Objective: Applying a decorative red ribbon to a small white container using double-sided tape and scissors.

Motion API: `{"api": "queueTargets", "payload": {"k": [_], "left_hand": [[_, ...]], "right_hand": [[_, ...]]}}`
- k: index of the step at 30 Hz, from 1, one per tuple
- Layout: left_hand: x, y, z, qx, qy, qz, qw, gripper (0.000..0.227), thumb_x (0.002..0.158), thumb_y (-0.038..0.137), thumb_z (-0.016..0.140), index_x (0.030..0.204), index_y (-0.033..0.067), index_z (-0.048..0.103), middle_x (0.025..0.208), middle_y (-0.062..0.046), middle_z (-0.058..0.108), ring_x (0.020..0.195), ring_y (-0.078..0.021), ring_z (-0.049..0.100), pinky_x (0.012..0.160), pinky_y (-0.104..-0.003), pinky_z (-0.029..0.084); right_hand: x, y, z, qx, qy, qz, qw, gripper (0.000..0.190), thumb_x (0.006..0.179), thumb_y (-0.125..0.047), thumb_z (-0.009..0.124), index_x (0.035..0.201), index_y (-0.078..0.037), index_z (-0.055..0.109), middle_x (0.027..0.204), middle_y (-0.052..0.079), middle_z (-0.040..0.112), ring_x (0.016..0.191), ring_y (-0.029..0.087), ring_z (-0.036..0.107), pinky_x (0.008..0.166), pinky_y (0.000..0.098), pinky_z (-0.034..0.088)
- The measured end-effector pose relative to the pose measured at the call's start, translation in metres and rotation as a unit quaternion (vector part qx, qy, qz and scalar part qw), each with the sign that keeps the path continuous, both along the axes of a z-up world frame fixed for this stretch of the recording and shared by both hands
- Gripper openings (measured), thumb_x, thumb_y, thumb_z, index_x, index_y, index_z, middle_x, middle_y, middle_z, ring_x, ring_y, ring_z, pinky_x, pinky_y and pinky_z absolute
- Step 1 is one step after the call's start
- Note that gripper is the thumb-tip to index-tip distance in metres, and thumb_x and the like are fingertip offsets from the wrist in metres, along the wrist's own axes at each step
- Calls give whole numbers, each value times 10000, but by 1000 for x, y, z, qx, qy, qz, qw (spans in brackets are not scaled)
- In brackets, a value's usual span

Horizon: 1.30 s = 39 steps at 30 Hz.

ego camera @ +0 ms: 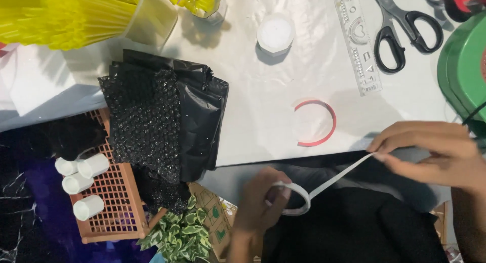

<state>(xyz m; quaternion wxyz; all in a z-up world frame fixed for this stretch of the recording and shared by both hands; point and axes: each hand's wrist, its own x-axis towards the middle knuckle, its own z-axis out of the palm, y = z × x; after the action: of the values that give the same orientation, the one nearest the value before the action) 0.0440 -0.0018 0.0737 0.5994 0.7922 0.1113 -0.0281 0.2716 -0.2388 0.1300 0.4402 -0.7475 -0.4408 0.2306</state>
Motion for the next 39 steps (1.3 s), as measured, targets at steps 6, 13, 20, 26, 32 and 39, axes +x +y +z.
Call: {"api": "queueTargets", "payload": {"k": [6,13,20,26,32,39], "left_hand": [[55,53,44,111,-49,75,990,62,964,170,683,985,112,680,910,-62,708,697,-149,651,515,-268,474],[124,94,11,227,-69,-28,971,172,1026,218,597,998,79,693,898,-47,680,834,-243,659,752,-364,478],[123,52,-5,425,-140,11,894,237,1005,72,683,1229,21,629,1265,-220,550,1119,-383,577,1063,-545,474],[99,-4,-17,419,-261,35,869,371,968,101,735,1220,29,472,1093,-164,571,777,-321,620,631,-483,431],[115,-60,-1,359,-231,87,900,328,1074,298,607,908,15,611,920,-145,662,762,-286,622,670,-398,476],[139,-77,-28,432,-146,156,876,271,1078,166,555,1003,-85,626,868,-190,556,682,-314,517,649,-432,416]], "right_hand": [[9,6,7,27,-52,-15,998,120,774,-120,769,840,-70,682,875,44,759,763,122,773,676,181,613],[-3,51,16,110,-65,-42,991,82,821,44,709,768,50,647,779,152,701,694,230,720,630,254,579],[15,69,5,54,-71,-55,995,58,888,10,706,862,48,671,901,152,719,814,238,721,780,302,585],[38,90,16,65,-110,48,991,182,823,-12,798,958,41,688,936,160,737,838,240,731,740,307,623],[47,111,23,53,-150,65,985,109,891,22,745,946,78,669,890,157,715,806,299,705,719,371,575],[48,110,16,37,-123,47,991,87,911,-2,721,937,54,660,881,150,707,799,281,704,724,353,567]]}}
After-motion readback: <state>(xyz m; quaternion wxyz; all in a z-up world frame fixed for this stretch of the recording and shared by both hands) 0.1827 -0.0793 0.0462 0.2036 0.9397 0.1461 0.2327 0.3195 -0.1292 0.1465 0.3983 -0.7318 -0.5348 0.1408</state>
